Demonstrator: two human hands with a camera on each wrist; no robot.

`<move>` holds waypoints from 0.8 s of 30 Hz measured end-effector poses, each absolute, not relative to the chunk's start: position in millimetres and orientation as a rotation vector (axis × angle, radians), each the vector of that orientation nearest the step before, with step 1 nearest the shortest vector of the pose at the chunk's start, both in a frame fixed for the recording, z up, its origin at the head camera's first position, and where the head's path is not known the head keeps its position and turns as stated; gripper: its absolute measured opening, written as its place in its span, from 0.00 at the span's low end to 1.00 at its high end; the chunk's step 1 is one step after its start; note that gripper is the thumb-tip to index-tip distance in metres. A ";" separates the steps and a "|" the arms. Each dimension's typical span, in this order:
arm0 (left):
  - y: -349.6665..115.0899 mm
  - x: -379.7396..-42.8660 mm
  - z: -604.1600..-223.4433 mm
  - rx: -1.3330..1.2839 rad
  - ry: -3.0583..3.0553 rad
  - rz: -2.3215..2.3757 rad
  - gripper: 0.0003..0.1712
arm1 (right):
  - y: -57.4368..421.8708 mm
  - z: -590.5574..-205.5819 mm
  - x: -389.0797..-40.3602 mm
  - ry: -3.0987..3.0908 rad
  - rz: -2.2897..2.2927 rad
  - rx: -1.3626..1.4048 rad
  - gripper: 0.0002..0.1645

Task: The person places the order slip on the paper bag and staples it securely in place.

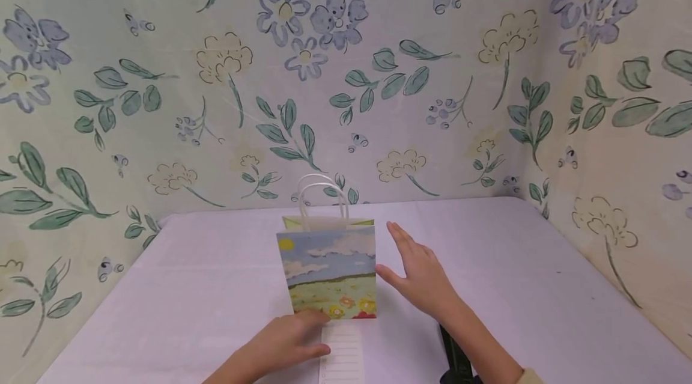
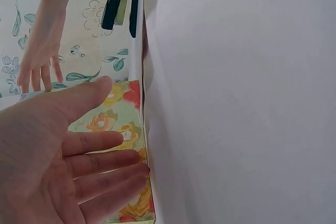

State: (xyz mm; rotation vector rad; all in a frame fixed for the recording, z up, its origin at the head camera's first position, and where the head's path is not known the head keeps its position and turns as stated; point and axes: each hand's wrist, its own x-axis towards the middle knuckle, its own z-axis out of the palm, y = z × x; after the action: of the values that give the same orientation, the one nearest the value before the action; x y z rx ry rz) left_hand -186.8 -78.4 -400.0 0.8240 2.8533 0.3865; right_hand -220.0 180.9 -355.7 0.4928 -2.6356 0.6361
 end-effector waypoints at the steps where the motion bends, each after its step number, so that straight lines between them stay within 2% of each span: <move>1: -77.7 -187.0 -399.9 0.819 2.849 0.384 0.30 | 180.1 -355.5 -219.9 -2.631 0.644 0.495 0.47; 24: -69.8 -188.1 -410.5 0.914 2.984 0.190 0.26 | 164.6 -353.8 -221.1 -2.593 0.736 0.482 0.46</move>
State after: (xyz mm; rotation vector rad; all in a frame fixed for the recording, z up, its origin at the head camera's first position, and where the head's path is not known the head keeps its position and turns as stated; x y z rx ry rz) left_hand -188.1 -69.8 -410.5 0.9140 2.9836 0.1902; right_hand -221.1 164.6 -353.8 0.4820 -2.5932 0.7362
